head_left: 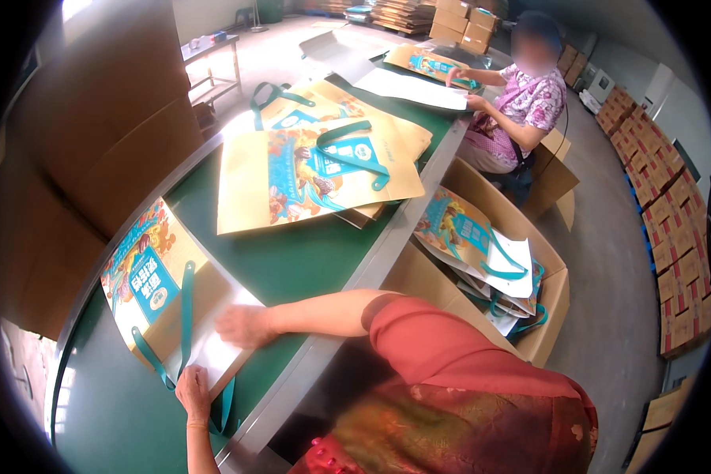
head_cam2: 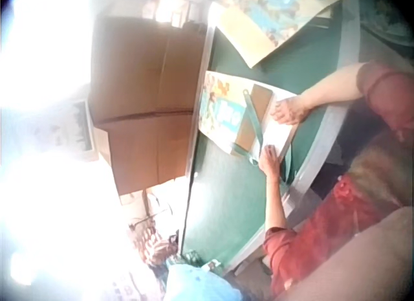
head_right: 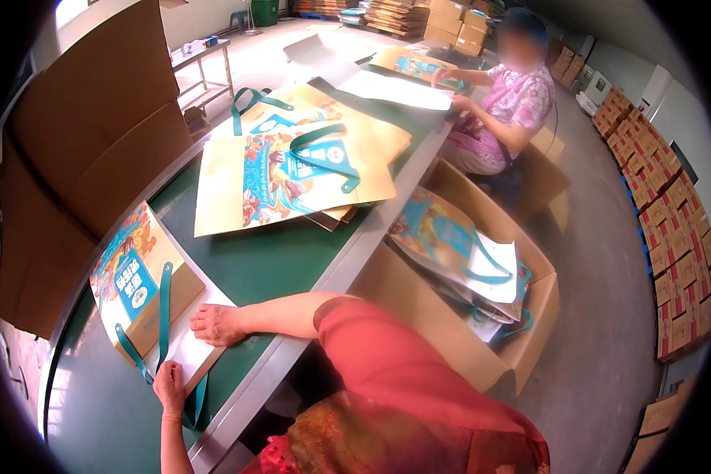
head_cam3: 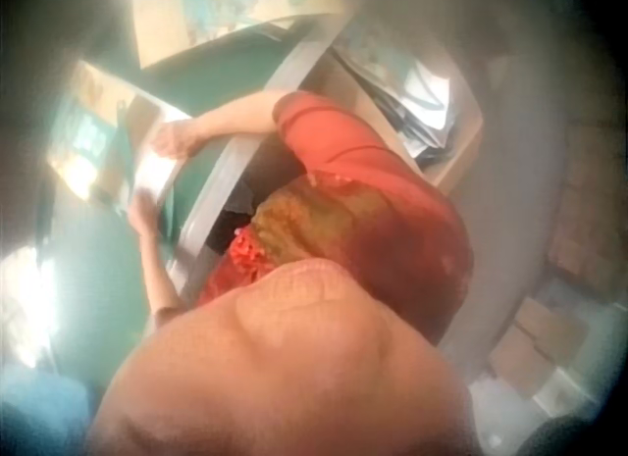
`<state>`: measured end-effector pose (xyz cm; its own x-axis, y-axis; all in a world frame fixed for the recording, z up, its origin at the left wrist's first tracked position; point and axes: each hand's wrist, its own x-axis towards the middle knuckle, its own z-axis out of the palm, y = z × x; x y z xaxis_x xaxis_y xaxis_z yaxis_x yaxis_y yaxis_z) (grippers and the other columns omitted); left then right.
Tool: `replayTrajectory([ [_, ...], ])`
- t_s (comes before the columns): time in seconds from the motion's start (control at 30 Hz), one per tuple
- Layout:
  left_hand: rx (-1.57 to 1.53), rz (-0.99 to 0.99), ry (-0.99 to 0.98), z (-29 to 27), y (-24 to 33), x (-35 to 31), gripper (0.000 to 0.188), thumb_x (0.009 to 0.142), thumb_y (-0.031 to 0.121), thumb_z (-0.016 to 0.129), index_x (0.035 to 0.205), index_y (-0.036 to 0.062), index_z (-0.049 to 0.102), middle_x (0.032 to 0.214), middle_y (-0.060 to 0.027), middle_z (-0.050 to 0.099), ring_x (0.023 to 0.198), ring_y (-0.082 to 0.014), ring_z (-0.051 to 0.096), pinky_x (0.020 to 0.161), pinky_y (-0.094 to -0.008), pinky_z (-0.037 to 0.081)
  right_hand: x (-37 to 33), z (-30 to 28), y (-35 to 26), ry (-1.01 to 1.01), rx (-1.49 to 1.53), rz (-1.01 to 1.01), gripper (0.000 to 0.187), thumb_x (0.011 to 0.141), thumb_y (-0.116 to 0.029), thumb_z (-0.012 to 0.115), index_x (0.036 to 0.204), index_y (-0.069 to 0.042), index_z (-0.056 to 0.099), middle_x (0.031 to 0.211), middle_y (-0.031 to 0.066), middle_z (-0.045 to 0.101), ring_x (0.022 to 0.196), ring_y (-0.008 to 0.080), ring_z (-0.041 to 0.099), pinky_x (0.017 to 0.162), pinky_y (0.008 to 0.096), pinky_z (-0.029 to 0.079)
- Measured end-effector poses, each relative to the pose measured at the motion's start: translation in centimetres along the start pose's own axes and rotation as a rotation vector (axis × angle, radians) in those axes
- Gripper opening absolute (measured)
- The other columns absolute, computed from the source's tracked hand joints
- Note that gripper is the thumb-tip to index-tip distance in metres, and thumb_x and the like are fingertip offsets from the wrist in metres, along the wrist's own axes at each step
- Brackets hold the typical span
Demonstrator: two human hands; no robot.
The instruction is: The person assembles paper gift bags on a production line by folding the tops, tucking in cardboard reinforcements, and smoothing the bags flat before placing them into a box.
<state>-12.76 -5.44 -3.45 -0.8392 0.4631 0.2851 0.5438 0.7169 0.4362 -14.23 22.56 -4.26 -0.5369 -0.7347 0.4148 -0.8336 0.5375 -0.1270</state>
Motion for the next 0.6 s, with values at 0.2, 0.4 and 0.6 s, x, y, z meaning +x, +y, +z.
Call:
replayTrajectory([
  [0.2,0.224,0.258,0.064,-0.1,6.0,1.3,0.012,0.077,0.015,0.066,0.085,0.0092,0.058,0.079,-0.0094,0.054,0.077,-0.0301,0.054,0.066,-0.0417,0.042,0.1,0.3,-0.3,0.081,-0.090,-0.028,0.017,0.081,-0.021,0.055,0.086,-0.007,0.061,0.098,0.0089,0.058,0.104,0.0246,0.053,0.088,0.0382,0.037],
  [0.4,0.136,0.158,0.051,2.8,4.0,1.2,0.010,0.079,0.014,0.063,0.085,0.0094,0.057,0.077,-0.0095,0.052,0.074,-0.0302,0.053,0.063,-0.0424,0.041,0.1,0.4,-0.5,0.009,-0.029,0.015,0.019,0.081,-0.021,0.055,0.089,-0.006,0.062,0.101,0.0097,0.058,0.109,0.0262,0.052,0.090,0.0386,0.037],
  [0.6,-0.014,0.065,0.066,2.7,4.0,0.9,0.008,0.080,0.012,0.062,0.083,0.0067,0.056,0.074,-0.0107,0.051,0.070,-0.0303,0.052,0.062,-0.0423,0.041,-0.2,0.6,-0.6,0.035,0.007,0.019,0.019,0.080,-0.022,0.055,0.088,-0.006,0.062,0.099,0.0101,0.059,0.109,0.0265,0.052,0.089,0.0388,0.038],
])
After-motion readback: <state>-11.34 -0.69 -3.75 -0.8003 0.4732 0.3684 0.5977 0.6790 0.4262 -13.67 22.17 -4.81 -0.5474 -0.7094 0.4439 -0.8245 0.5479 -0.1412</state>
